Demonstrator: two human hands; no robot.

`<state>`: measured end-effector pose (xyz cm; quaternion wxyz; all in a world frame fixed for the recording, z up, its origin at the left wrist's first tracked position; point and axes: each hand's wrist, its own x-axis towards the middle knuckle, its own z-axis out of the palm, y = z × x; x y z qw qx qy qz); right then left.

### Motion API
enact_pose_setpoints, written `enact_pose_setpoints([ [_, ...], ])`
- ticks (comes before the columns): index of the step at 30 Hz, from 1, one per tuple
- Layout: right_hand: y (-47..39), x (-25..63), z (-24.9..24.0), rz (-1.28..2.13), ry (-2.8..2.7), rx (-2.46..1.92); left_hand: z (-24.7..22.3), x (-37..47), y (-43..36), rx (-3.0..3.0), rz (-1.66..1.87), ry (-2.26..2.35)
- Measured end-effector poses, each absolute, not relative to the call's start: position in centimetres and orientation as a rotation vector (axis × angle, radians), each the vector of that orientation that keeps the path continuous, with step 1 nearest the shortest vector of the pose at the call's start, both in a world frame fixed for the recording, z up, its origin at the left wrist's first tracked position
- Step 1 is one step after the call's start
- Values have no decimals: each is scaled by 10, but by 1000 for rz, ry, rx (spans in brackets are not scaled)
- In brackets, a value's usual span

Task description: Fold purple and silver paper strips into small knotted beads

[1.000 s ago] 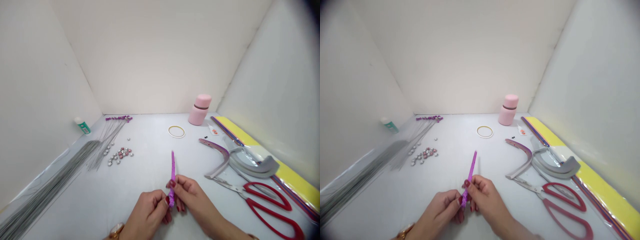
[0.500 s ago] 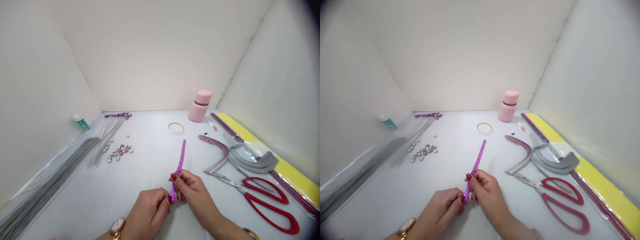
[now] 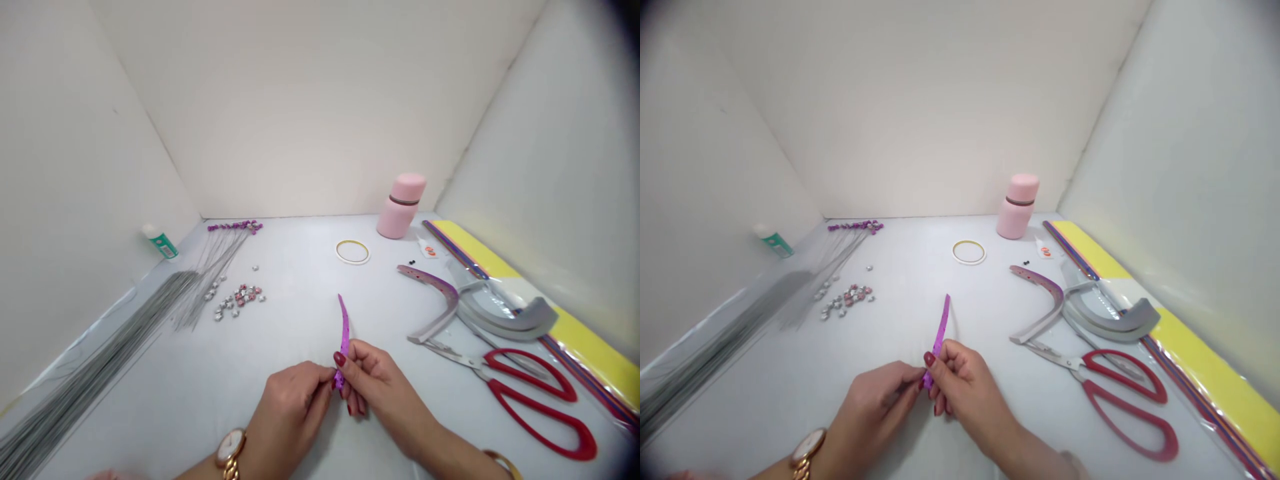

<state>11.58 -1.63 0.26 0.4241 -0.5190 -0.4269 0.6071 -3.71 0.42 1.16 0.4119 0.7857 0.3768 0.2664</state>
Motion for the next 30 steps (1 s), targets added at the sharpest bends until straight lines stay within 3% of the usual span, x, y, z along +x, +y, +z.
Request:
enact_pose_setpoints([
  [5,-20,117,7,1124,-1307,-1376,11,-31,6,1412,574,973],
  [8,-21,118,7,1109,-1341,-1384,10,-27,7,1121,566,941],
  [18,-17,119,2,1350,-1146,-1367,5,-30,9,1155,653,928],
  [30,-17,120,4,1151,-1412,-1398,9,-30,7,1324,663,1004],
])
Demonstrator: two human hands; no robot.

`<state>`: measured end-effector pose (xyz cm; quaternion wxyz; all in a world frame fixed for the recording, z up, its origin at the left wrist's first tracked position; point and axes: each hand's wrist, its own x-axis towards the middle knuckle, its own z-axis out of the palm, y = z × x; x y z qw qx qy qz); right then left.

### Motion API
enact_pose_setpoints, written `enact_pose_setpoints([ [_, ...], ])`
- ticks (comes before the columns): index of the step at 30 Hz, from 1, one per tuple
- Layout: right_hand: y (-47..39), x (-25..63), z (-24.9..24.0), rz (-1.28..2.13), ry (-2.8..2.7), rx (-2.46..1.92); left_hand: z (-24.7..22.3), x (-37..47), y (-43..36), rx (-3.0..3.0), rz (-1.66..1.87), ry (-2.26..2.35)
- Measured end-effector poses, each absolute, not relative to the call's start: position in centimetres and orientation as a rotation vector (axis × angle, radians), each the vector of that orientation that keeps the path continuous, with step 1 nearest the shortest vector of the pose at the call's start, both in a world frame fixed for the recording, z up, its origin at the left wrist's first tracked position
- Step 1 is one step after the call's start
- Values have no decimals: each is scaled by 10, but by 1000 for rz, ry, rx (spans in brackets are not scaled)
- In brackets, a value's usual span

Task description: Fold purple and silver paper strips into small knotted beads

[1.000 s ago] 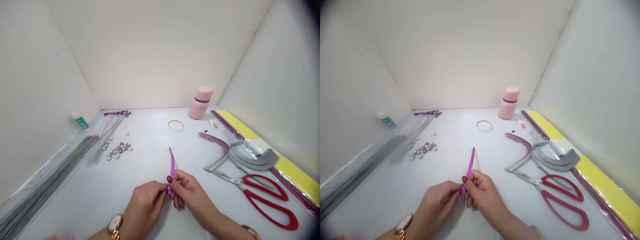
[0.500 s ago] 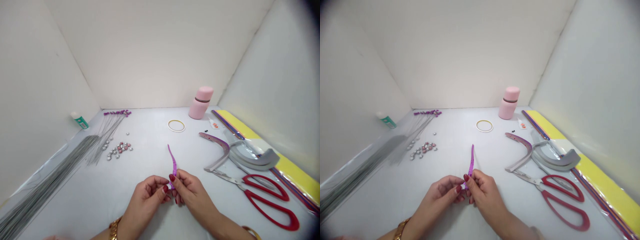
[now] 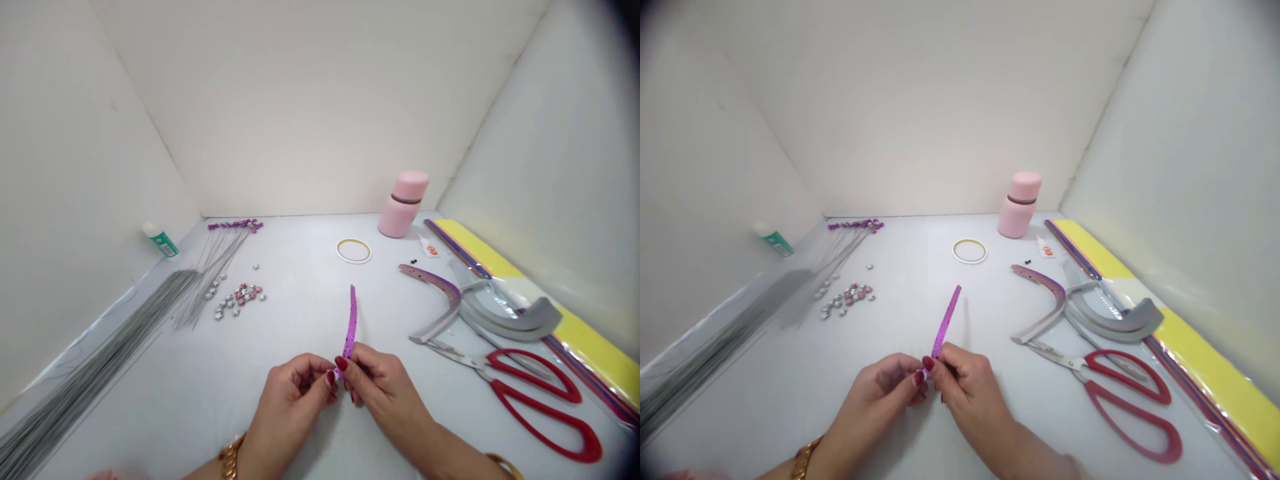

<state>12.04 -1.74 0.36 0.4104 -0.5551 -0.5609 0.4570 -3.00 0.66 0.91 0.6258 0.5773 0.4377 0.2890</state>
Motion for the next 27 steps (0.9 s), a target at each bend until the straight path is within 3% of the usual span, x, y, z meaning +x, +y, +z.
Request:
enact_pose_setpoints([
  [12,-19,119,5,1187,-1468,-1373,12,-41,7,2244,697,962],
  [18,-19,117,6,1102,-1465,-1411,12,-40,6,2137,742,972],
  [24,-17,116,3,1306,-1253,-1359,13,-37,5,1893,762,929],
  [27,-18,116,2,1253,-1312,-1356,14,-32,6,1575,706,922],
])
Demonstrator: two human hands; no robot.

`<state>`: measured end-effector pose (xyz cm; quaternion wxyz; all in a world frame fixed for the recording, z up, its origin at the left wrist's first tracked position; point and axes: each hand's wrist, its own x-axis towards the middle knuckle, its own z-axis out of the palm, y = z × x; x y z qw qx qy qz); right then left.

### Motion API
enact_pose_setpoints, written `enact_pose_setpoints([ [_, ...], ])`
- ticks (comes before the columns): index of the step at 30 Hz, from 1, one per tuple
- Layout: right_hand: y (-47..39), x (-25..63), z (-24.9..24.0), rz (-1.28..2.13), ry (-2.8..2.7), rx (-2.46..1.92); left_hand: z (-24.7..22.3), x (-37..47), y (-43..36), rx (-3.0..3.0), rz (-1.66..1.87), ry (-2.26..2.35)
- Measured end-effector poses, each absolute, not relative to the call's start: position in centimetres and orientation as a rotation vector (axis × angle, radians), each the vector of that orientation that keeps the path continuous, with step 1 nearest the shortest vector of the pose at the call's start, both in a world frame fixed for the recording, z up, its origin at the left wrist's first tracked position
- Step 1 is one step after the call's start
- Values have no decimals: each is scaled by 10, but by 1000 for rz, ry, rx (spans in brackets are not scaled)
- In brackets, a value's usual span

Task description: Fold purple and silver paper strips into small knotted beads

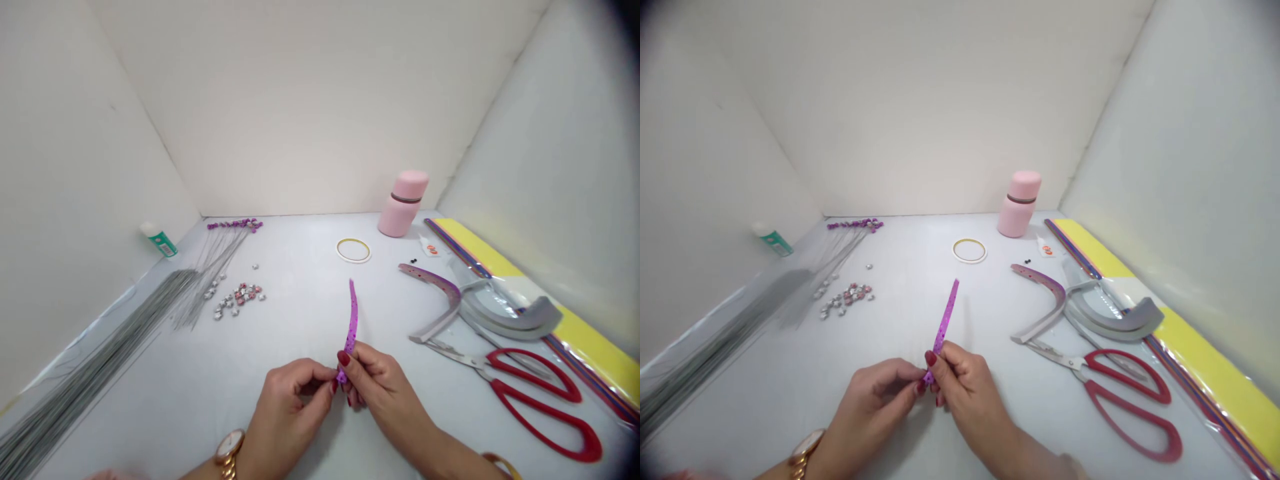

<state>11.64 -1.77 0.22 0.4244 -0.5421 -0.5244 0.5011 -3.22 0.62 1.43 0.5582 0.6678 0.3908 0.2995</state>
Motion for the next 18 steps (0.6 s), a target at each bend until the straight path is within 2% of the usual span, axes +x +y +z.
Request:
enact_pose_setpoints([
  [5,-20,120,1,934,-1582,-1416,12,-27,12,962,592,893],
  [9,-21,122,1,865,-1612,-1426,11,-26,12,839,584,874],
  [13,-19,121,2,921,-1580,-1397,10,-26,12,945,574,909],
  [18,-18,120,0,1212,-1401,-1353,9,-28,13,1084,660,965],
])
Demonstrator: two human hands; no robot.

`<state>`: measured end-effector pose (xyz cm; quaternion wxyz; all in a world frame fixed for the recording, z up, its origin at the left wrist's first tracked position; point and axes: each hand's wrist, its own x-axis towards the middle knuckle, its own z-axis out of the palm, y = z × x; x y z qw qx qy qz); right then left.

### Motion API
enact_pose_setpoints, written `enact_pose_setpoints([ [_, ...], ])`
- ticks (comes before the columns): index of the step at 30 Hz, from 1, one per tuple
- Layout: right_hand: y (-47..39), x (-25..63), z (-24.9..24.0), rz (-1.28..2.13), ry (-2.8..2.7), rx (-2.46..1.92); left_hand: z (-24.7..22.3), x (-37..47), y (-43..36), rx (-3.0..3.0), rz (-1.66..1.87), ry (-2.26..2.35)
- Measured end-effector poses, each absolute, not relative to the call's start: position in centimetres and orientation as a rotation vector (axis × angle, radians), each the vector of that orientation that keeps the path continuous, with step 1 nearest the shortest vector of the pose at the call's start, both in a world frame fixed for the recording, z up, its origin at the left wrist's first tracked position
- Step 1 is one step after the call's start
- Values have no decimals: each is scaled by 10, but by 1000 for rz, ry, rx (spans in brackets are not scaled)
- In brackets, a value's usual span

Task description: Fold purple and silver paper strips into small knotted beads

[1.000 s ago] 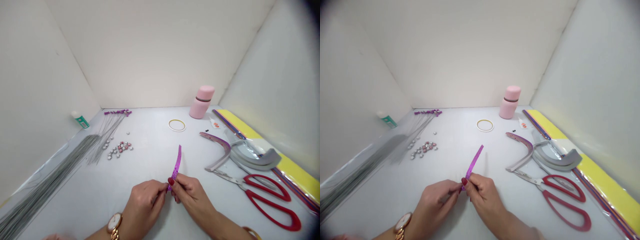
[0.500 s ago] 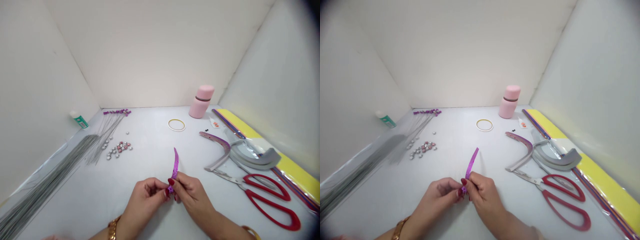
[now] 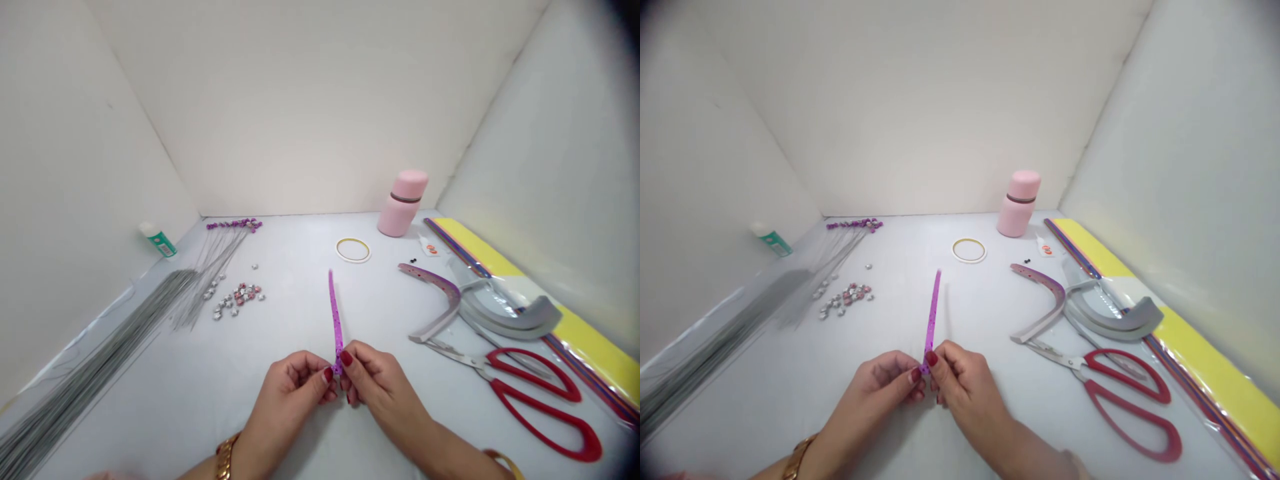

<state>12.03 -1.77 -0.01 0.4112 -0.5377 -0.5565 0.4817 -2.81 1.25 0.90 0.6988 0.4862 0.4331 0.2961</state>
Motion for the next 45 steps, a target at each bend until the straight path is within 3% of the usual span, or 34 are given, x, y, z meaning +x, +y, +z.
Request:
enact_pose_setpoints([
  [16,-19,122,-5,1222,-1501,-1296,10,-29,15,1022,620,936],
  [34,-17,122,-1,1270,-1401,-1294,10,-34,10,1501,629,965],
  [45,-17,121,0,1156,-1442,-1379,7,-33,11,1343,597,945],
])
